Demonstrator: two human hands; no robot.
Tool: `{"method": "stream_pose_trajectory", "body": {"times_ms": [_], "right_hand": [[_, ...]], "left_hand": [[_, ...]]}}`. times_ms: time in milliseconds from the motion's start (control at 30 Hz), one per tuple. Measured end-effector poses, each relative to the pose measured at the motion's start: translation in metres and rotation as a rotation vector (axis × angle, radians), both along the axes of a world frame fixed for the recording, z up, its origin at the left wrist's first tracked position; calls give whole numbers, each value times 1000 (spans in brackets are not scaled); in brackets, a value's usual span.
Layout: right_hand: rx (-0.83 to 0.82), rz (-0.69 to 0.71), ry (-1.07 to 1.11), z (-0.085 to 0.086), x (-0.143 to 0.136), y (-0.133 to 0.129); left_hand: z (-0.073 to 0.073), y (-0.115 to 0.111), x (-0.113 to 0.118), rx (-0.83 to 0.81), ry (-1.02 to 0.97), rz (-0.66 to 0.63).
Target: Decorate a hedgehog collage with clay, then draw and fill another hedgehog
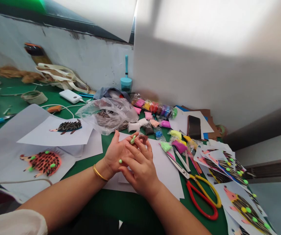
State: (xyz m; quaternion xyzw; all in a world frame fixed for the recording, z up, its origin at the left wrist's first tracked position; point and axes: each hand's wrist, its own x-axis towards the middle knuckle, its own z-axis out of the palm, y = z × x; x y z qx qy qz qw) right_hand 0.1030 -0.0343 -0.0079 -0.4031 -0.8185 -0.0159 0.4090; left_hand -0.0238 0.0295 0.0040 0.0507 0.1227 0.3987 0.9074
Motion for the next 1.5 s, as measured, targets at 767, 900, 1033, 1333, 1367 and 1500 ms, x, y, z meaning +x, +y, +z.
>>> {"method": "stream_pose_trajectory", "body": {"times_ms": [767,900,1033,1333,1367,1500], "right_hand": [[-960,-313,-34,-8,102,39],[-934,-294,-40,-8,98,39],[-899,-279,2,-5,90,38],[-909,-313,31,-5,88,39],[-912,-313,28,-6,89,39],[-946,-265,58,-5,89,37]], "left_hand": [[-1,24,-11,-14,86,251],[-1,25,-11,-33,109,260],[-3,26,-11,-33,111,259],[-6,28,-11,-45,130,260],[-6,29,-11,-46,130,260],[-8,29,-11,-41,124,260]]}}
